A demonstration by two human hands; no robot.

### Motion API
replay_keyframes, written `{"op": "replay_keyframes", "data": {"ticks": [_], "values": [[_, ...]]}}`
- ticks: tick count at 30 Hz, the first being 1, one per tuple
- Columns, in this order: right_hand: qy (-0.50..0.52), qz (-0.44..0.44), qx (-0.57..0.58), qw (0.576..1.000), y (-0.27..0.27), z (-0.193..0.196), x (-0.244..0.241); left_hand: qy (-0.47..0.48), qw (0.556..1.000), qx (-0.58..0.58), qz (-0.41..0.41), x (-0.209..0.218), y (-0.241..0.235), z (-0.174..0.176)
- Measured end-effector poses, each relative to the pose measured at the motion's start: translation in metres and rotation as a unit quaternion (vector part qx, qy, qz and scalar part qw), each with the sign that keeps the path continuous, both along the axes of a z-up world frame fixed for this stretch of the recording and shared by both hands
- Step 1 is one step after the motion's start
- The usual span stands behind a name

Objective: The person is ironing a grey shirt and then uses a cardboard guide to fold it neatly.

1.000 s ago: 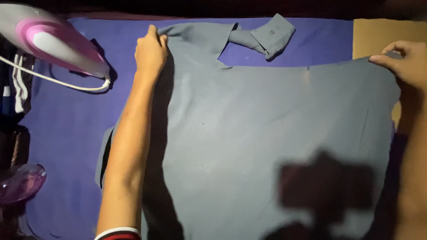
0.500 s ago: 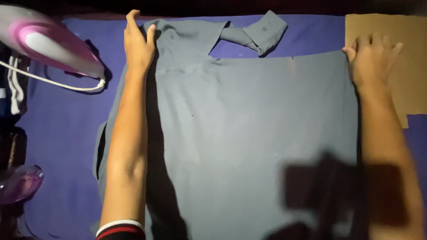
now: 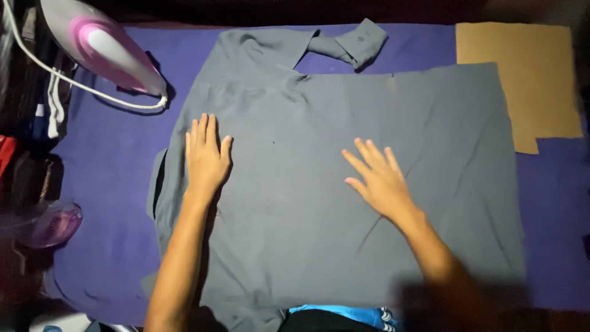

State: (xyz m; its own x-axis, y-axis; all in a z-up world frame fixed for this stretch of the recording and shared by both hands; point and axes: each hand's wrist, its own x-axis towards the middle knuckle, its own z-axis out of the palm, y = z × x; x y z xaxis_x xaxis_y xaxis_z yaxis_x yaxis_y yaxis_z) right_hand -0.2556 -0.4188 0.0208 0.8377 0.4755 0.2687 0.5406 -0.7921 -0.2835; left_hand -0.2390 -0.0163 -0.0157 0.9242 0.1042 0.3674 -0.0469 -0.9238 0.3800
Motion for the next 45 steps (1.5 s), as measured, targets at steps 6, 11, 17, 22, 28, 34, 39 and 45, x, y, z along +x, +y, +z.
{"op": "replay_keyframes", "data": {"ticks": [6, 11, 17, 22, 28, 34, 39, 45], "values": [[-0.043, -0.140, 0.012, 0.989, -0.137, -0.022, -0.008, -0.043, 0.998, 0.035, -0.003, 0.008, 0.009, -0.008], [-0.096, -0.259, 0.045, 0.960, -0.246, -0.062, -0.033, -0.060, 0.997, 0.038, -0.001, 0.010, 0.013, -0.012], [-0.077, -0.362, 0.082, 0.925, -0.266, -0.062, -0.001, -0.053, 0.997, 0.047, -0.003, 0.010, 0.015, -0.018], [-0.050, -0.525, 0.155, 0.835, -0.295, -0.072, 0.072, -0.089, 0.984, 0.157, 0.005, 0.010, 0.010, -0.020], [0.026, -0.580, 0.197, 0.790, -0.323, -0.087, 0.094, -0.120, 0.960, 0.028, -0.250, -0.039, -0.155, 0.089], [0.078, -0.587, 0.245, 0.768, -0.314, -0.081, 0.094, -0.099, 0.915, 0.022, -0.389, -0.007, -0.289, 0.035], [0.071, -0.558, 0.276, 0.779, -0.338, -0.120, 0.102, -0.061, 0.913, -0.018, -0.403, 0.022, -0.366, 0.018], [0.034, -0.420, 0.509, 0.751, -0.335, -0.123, 0.104, -0.068, 0.919, -0.017, -0.388, 0.052, -0.418, 0.002]]}}
